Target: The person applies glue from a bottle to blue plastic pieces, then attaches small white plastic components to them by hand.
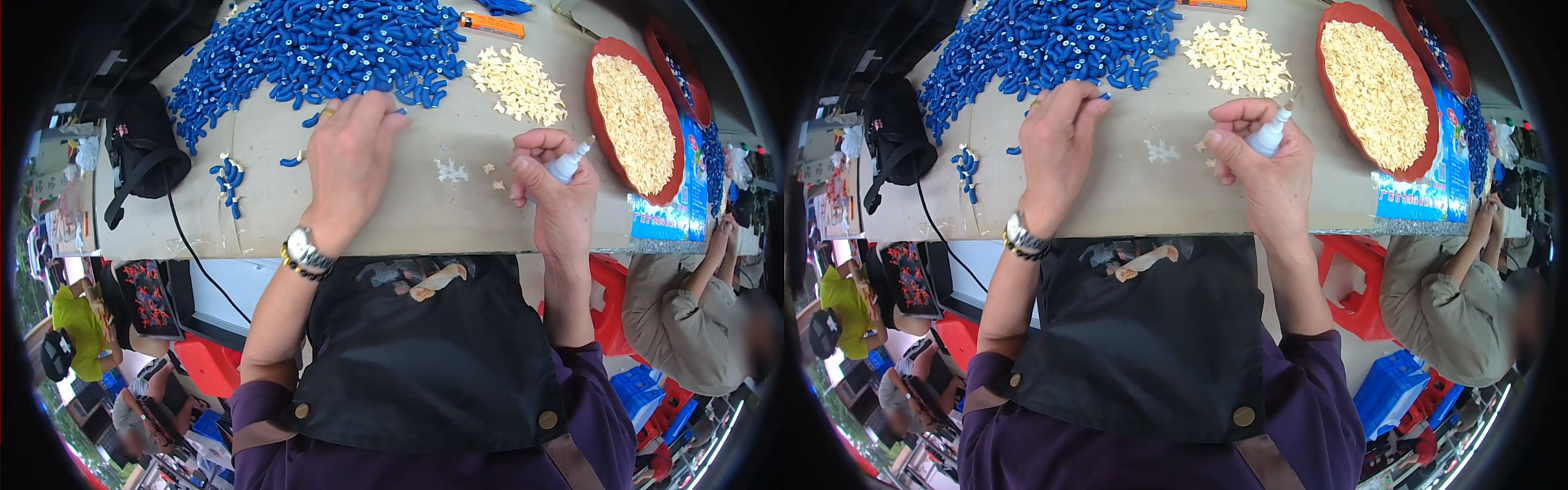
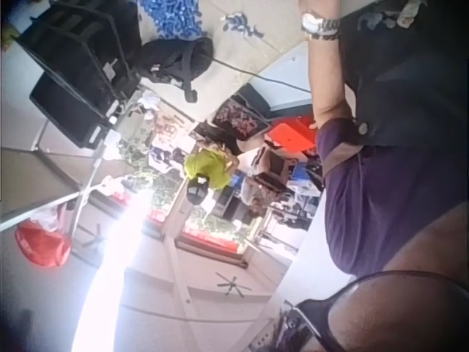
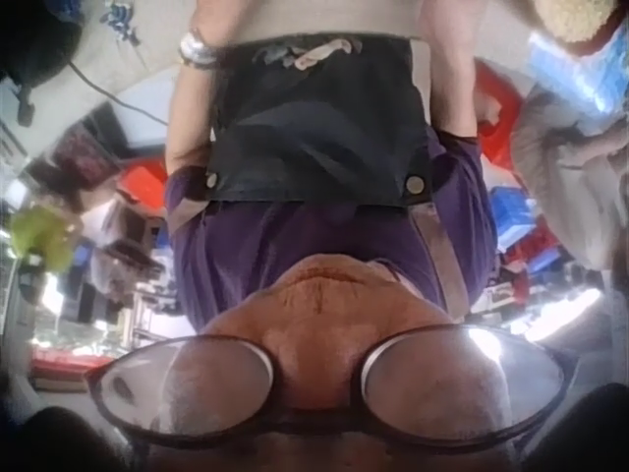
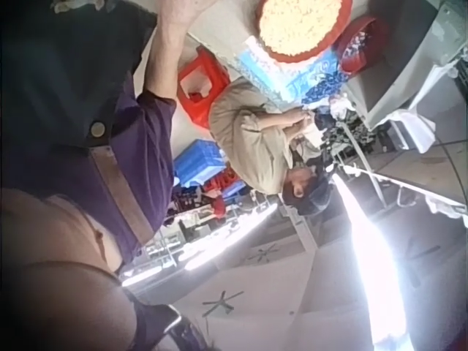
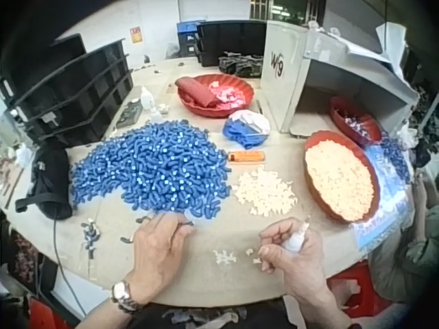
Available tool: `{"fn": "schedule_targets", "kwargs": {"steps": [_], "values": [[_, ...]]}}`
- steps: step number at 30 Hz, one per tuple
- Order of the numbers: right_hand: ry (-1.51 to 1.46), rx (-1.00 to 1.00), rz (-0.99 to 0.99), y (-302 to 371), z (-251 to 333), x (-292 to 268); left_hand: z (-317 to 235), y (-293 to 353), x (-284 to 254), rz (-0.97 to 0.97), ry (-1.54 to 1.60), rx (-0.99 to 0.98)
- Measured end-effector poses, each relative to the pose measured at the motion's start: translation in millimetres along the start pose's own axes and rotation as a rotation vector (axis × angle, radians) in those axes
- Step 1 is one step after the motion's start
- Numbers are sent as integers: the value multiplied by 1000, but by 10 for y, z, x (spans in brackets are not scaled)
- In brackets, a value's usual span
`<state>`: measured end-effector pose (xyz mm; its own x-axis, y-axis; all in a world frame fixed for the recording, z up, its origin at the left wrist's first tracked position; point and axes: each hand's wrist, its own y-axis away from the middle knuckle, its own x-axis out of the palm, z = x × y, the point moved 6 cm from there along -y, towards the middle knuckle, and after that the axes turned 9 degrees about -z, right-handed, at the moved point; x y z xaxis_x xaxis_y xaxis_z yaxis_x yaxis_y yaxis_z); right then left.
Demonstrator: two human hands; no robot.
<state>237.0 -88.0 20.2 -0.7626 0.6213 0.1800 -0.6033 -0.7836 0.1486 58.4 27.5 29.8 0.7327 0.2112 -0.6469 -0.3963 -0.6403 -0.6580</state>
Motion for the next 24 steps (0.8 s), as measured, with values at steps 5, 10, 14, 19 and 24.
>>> {"fn": "schedule_targets", "kwargs": {"steps": [5,10,14,19,24], "values": [[96,7,84,45,-31,124,30,372,31,176,1075,-813],[171,9,207,133,-95,286,-124,625,60,260,1470,-1151],[147,35,322,204,-124,393,-154,716,56,275,1609,-1286],[176,-30,332,240,-93,390,-123,776,35,259,1616,-1275],[299,-189,330,245,-33,359,-136,793,15,238,1563,-1230]]}}
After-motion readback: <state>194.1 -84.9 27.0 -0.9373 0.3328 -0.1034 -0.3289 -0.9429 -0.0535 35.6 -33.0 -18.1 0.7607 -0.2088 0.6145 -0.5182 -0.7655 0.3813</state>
